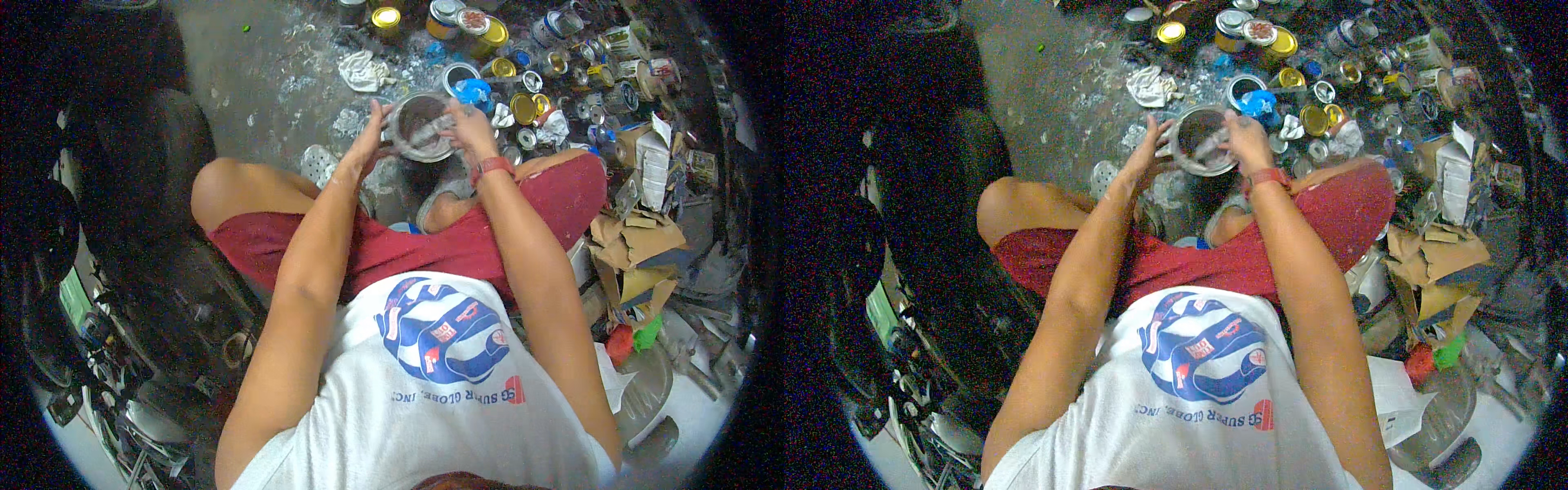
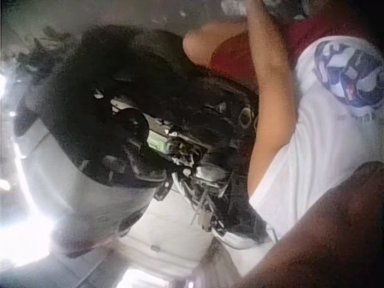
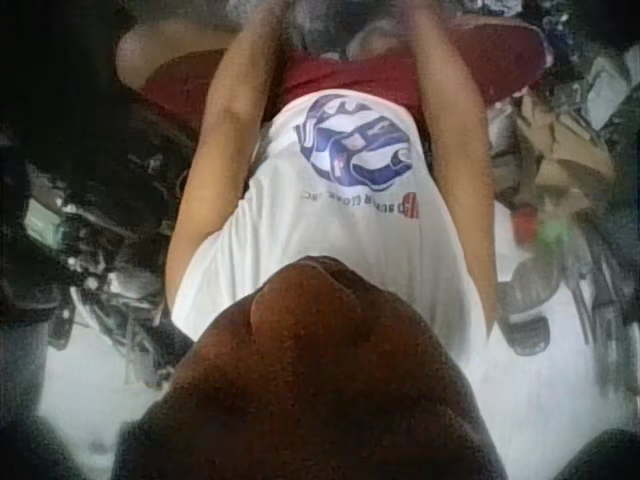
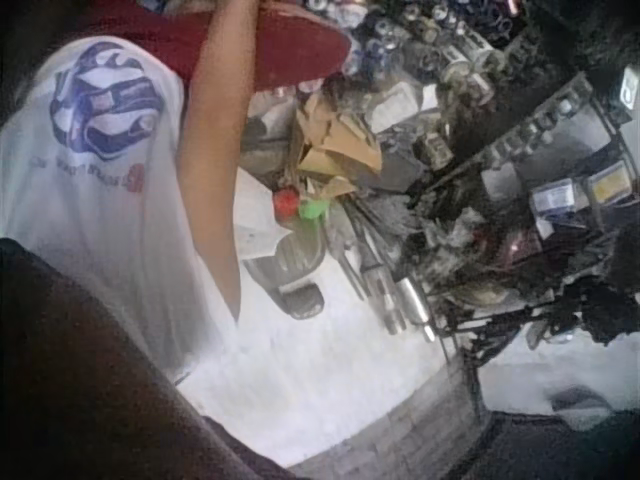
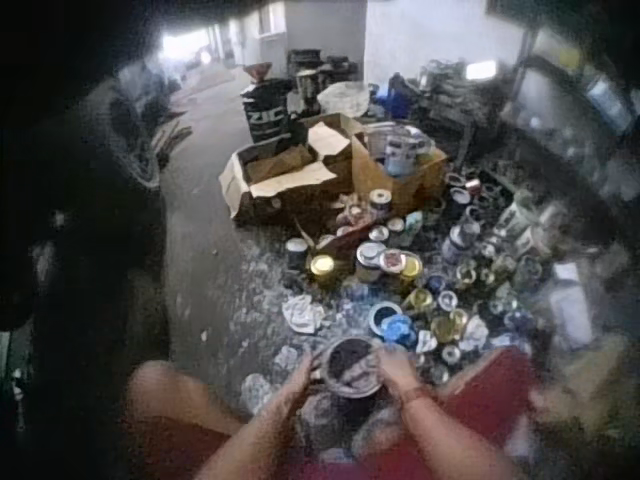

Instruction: The person sits on the floor and uses a metal spatula to scrape and mix a dark paste inside a small metal can. They repeatedly scrape the sides and bottom of the can to blend the contents.

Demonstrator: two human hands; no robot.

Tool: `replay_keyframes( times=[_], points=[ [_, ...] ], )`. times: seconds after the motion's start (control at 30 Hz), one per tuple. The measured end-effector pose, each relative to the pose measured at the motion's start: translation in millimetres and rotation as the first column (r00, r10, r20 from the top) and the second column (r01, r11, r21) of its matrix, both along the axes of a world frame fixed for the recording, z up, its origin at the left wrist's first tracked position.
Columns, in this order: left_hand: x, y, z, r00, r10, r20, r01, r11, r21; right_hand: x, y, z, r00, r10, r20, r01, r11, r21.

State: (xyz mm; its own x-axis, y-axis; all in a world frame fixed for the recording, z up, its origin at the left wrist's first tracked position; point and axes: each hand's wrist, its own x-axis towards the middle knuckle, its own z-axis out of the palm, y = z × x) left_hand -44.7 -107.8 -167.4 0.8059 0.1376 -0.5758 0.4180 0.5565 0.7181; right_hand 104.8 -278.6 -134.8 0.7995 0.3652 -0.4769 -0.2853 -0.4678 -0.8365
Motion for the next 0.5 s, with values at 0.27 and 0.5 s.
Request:
replay_keyframes(
  times=[0.27, 0.5],
  points=[
    [-10, -34, 21, 0.991, 0.098, -0.091, -0.095, 0.995, 0.043, 15, -12, 24, 0.816, 0.239, 0.526, -0.093, 0.953, -0.290],
    [-23, -41, -37, 0.980, 0.132, -0.152, -0.081, 0.950, 0.302, 27, -53, 61, 0.858, 0.256, 0.445, -0.236, 0.966, -0.100]
  ],
)
